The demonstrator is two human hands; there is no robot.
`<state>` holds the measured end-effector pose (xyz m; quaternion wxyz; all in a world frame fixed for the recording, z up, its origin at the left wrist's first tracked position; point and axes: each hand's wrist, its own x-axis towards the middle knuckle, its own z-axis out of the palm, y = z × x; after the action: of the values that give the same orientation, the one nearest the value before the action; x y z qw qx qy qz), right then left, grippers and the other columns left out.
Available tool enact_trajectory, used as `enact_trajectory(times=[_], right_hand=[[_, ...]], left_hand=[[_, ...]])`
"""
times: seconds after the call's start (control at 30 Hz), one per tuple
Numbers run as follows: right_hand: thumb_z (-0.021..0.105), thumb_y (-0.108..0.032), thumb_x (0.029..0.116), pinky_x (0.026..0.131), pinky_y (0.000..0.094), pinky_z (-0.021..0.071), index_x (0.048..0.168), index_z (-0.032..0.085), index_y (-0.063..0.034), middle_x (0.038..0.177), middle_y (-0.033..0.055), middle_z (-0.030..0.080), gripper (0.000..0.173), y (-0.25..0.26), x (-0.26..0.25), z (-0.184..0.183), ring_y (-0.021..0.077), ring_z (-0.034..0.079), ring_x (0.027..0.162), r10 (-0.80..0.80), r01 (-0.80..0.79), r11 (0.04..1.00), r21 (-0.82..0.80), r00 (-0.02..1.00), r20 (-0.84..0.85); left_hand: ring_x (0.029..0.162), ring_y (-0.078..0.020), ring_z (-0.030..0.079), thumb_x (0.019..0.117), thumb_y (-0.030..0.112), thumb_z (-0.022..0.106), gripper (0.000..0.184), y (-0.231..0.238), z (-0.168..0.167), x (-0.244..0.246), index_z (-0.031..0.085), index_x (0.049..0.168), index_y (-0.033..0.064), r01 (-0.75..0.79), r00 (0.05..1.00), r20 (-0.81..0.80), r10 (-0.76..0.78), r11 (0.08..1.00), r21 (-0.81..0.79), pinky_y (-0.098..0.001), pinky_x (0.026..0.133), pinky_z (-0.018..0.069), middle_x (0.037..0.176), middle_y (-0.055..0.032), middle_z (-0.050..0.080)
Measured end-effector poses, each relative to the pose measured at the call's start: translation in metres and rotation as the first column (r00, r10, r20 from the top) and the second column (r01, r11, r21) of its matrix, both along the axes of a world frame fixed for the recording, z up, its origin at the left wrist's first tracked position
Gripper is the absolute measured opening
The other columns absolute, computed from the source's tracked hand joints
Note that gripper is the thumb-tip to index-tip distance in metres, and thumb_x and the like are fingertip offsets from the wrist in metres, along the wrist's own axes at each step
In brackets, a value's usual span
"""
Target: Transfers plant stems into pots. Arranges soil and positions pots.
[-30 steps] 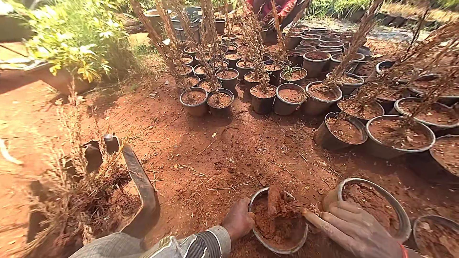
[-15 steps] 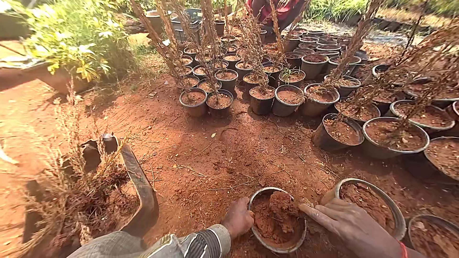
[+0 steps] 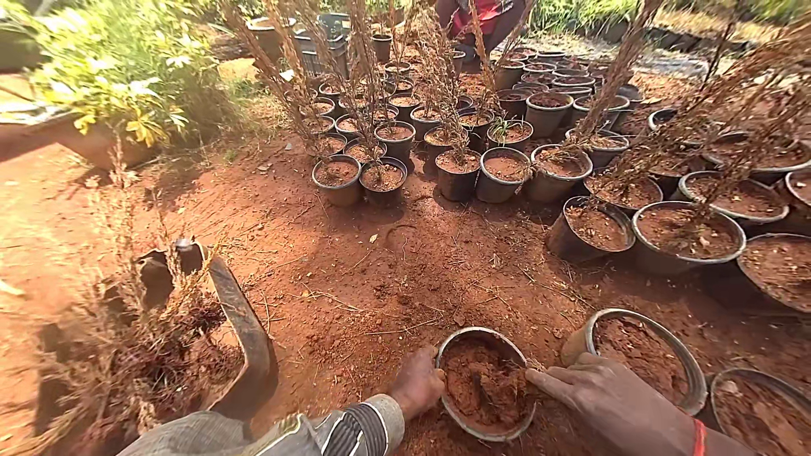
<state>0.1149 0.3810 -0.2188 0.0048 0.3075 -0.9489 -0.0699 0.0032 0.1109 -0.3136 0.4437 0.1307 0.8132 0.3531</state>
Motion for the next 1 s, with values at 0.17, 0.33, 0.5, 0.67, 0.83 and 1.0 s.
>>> enact_trajectory(times=[0.17, 0.33, 0.5, 0.67, 0.83, 1.0], right_hand=[[0.058, -0.012, 0.0844, 0.054, 0.0400, 0.0518, 0.117, 0.072, -0.0165, 0.072, 0.0027, 0.066, 0.036, -0.009, -0.004, 0.029, 0.0228, 0.065, 0.058, 0.039, -0.041, 0.999, -0.011, 0.989, -0.144], [0.058, -0.009, 0.0927, 0.054, 0.0450, 0.0523, 0.115, 0.072, -0.0119, 0.074, 0.0094, 0.068, 0.026, -0.009, 0.020, 0.003, 0.0293, 0.066, 0.059, -0.099, 0.098, 0.995, -0.024, 0.995, -0.018], [0.064, -0.012, 0.0879, 0.052, 0.0519, 0.0533, 0.118, 0.075, -0.0148, 0.081, 0.0117, 0.073, 0.032, -0.008, 0.023, 0.003, 0.0342, 0.070, 0.063, -0.220, 0.234, 0.968, -0.095, 0.965, 0.140], [0.062, -0.008, 0.0870, 0.053, 0.0513, 0.0524, 0.118, 0.075, -0.0140, 0.081, 0.0125, 0.072, 0.033, -0.003, 0.027, -0.005, 0.0340, 0.069, 0.063, -0.207, 0.223, 0.971, -0.088, 0.965, 0.160], [0.060, -0.013, 0.0855, 0.052, 0.0506, 0.0520, 0.124, 0.074, -0.0144, 0.081, 0.0120, 0.072, 0.041, 0.000, 0.024, 0.006, 0.0335, 0.069, 0.063, -0.178, 0.191, 0.963, -0.192, 0.980, 0.086], [0.068, -0.009, 0.0841, 0.049, 0.0489, 0.0526, 0.120, 0.073, -0.0170, 0.077, 0.0102, 0.070, 0.037, 0.011, 0.027, -0.028, 0.0315, 0.068, 0.060, -0.175, 0.181, 0.981, -0.063, 0.980, 0.096]], left_hand=[[0.113, -0.0348, 0.068, 0.0990, 0.013, 0.058, 0.042, 0.001, 0.001, 0.001, 0.056, 0.140, 0.0036, 0.009, 1.000, -0.025, -0.009, 1.000, -0.004, -0.0548, 0.097, 0.0553, 0.125, -0.0216, 0.067], [0.111, -0.0346, 0.069, 0.0993, 0.013, 0.058, 0.042, 0.001, -0.001, 0.001, 0.055, 0.140, 0.0037, 0.006, 1.000, -0.005, -0.006, 1.000, -0.002, -0.0548, 0.095, 0.0568, 0.124, -0.0215, 0.067], [0.107, -0.0345, 0.071, 0.0997, 0.013, 0.058, 0.042, 0.002, 0.000, 0.000, 0.055, 0.141, 0.0044, -0.002, 1.000, 0.009, 0.002, 1.000, 0.005, -0.0544, 0.092, 0.0583, 0.123, -0.0217, 0.067], [0.109, -0.0341, 0.071, 0.0987, 0.013, 0.058, 0.044, 0.001, -0.005, 0.001, 0.055, 0.142, 0.0053, -0.009, 1.000, 0.003, 0.009, 1.000, 0.009, -0.0550, 0.093, 0.0583, 0.126, -0.0211, 0.067], [0.110, -0.0343, 0.070, 0.0986, 0.013, 0.058, 0.042, -0.002, -0.005, 0.003, 0.056, 0.139, 0.0037, -0.008, 1.000, 0.005, 0.008, 1.000, 0.025, -0.0552, 0.093, 0.0576, 0.125, -0.0216, 0.067], [0.111, -0.0340, 0.070, 0.0984, 0.013, 0.058, 0.045, 0.002, -0.002, 0.002, 0.054, 0.143, 0.0051, 0.002, 1.000, -0.017, -0.002, 1.000, 0.003, -0.0545, 0.095, 0.0575, 0.126, -0.0209, 0.067]])
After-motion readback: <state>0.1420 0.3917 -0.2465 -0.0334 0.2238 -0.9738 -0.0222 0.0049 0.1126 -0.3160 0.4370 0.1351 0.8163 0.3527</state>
